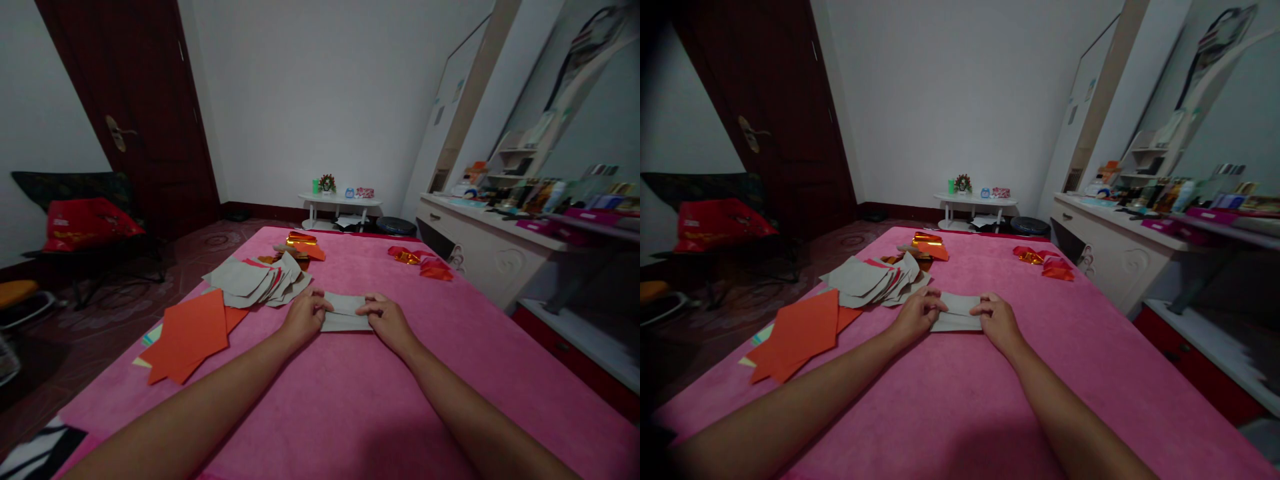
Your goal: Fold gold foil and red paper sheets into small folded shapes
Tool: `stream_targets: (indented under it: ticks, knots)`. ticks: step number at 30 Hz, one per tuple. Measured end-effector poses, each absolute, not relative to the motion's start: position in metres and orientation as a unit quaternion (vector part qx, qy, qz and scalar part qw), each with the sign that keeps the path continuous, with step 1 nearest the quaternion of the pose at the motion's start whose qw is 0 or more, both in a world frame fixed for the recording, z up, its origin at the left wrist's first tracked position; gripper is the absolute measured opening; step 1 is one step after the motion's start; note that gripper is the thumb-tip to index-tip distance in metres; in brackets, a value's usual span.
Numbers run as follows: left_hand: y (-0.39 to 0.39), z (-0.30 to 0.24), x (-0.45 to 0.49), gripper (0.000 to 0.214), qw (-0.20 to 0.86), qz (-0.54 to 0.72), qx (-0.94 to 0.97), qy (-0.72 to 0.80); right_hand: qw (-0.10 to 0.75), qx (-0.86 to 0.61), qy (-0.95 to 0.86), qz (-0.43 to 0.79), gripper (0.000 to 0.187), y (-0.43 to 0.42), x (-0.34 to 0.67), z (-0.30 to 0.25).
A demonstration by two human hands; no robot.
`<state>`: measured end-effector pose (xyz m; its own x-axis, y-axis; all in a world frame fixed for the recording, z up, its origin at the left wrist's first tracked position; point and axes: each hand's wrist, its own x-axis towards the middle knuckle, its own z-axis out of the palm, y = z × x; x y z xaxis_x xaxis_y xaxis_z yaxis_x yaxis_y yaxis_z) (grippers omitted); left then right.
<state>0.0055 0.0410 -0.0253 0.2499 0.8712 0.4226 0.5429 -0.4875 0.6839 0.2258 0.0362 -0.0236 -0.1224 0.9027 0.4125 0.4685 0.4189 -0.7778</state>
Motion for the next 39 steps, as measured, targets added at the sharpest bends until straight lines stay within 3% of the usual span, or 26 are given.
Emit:
stream_targets:
  ticks: [8,19,25,31,39]
  knots:
    - [0.037,-0.024,0.004,0.027,0.16,0.358,0.785,0.48,0.439,-0.506,-0.703,0.238,0.014,0.037,0.226,-0.023]
    - [0.06,-0.014,0.003,0.022,0.174,0.409,0.756,0.48,0.484,-0.538,-0.642,0.254,0.015,0.07,0.248,-0.021]
    - [0.113,0.023,-0.016,0.027,0.123,0.411,0.755,0.496,0.499,-0.527,-0.638,0.26,0.015,0.118,0.281,-0.001]
    - [0.172,0.06,-0.044,0.04,0.038,0.329,0.785,0.523,0.557,-0.521,-0.612,0.211,0.02,0.132,0.292,-0.006]
    - [0.216,0.05,-0.042,0.064,-0.03,0.153,0.822,0.547,0.621,-0.546,-0.528,0.192,0.022,0.131,0.303,-0.037]
